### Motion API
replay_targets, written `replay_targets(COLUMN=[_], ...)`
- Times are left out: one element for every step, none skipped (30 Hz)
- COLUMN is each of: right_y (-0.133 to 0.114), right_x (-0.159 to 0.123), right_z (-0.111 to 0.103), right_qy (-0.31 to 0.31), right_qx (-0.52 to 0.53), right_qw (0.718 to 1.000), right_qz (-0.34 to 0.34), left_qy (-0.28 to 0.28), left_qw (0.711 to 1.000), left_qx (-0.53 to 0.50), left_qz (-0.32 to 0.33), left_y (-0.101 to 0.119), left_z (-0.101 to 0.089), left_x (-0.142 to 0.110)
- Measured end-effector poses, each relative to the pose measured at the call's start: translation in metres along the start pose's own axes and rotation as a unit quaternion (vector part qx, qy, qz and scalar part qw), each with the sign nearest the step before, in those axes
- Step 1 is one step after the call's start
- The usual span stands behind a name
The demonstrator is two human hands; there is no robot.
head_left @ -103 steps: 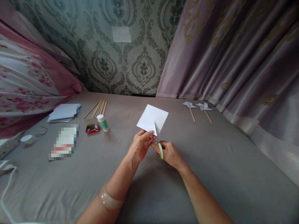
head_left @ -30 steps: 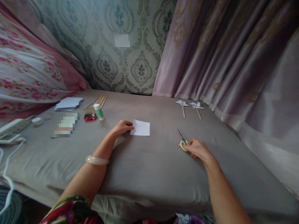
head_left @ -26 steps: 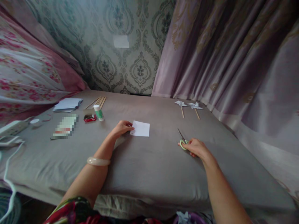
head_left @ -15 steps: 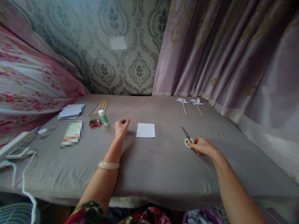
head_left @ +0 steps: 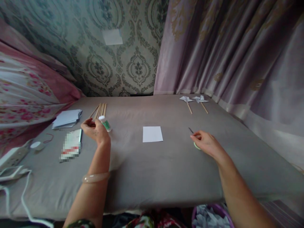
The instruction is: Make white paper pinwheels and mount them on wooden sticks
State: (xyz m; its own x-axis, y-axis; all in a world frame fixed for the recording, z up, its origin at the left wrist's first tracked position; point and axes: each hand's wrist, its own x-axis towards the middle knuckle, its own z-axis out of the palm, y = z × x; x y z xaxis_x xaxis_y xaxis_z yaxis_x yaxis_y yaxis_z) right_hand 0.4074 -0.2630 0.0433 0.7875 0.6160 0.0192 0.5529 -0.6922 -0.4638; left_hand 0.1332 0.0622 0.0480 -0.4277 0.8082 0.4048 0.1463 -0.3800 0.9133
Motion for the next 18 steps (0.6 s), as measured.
replay_targets(right_y=[-0.016,-0.031,-0.046,-0.06,-0.072,-0.083,-0.091,-0.097,-0.101,-0.104,-0.104,-0.103,-0.101,-0.099,-0.096,-0.094,-0.092,-0.091], right_x=[0.003,0.007,0.01,0.012,0.014,0.015,0.015,0.015,0.014,0.013,0.012,0.012,0.012,0.013,0.014,0.015,0.016,0.017], right_z=[0.006,0.014,0.023,0.033,0.044,0.055,0.066,0.075,0.083,0.09,0.095,0.099,0.102,0.104,0.104,0.104,0.103,0.101], right_qy=[-0.015,-0.032,-0.053,-0.069,-0.072,-0.077,-0.072,-0.061,-0.051,-0.039,-0.029,-0.021,-0.013,-0.006,0.0,0.004,0.009,0.013], right_qx=[0.017,0.028,0.03,0.026,0.021,0.014,0.001,-0.013,-0.024,-0.032,-0.033,-0.026,-0.011,0.012,0.041,0.074,0.106,0.134], right_qw=[0.999,0.998,0.995,0.993,0.992,0.99,0.989,0.989,0.988,0.989,0.989,0.99,0.99,0.991,0.991,0.99,0.989,0.988], right_qz=[-0.024,-0.048,-0.074,-0.092,-0.104,-0.12,-0.131,-0.137,-0.141,-0.141,-0.14,-0.139,-0.138,-0.135,-0.129,-0.118,-0.101,-0.082], left_qy=[0.024,0.046,0.044,0.042,0.043,0.033,0.02,0.008,-0.009,-0.025,-0.041,-0.057,-0.071,-0.08,-0.086,-0.088,-0.088,-0.087], left_qw=[1.0,0.999,0.999,0.999,0.998,0.998,0.997,0.996,0.994,0.992,0.989,0.986,0.984,0.982,0.98,0.979,0.978,0.977], left_qx=[-0.006,-0.005,0.004,0.021,0.041,0.062,0.079,0.094,0.109,0.123,0.138,0.152,0.163,0.171,0.178,0.183,0.187,0.191], left_qz=[-0.001,-0.001,0.001,-0.001,-0.005,-0.005,-0.006,0.001,0.011,0.021,0.028,0.029,0.029,0.029,0.031,0.034,0.037,0.037], left_y=[-0.003,-0.007,-0.011,-0.016,-0.021,-0.026,-0.031,-0.035,-0.039,-0.041,-0.043,-0.043,-0.043,-0.043,-0.042,-0.042,-0.043,-0.044], left_z=[0.001,0.002,0.003,0.002,0.001,0.0,-0.001,-0.003,-0.004,-0.005,-0.005,-0.005,-0.004,-0.002,0.0,0.002,0.003,0.004], left_x=[0.001,0.001,0.001,0.0,-0.001,-0.002,-0.003,-0.004,-0.005,-0.006,-0.007,-0.009,-0.01,-0.012,-0.013,-0.013,-0.013,-0.012])
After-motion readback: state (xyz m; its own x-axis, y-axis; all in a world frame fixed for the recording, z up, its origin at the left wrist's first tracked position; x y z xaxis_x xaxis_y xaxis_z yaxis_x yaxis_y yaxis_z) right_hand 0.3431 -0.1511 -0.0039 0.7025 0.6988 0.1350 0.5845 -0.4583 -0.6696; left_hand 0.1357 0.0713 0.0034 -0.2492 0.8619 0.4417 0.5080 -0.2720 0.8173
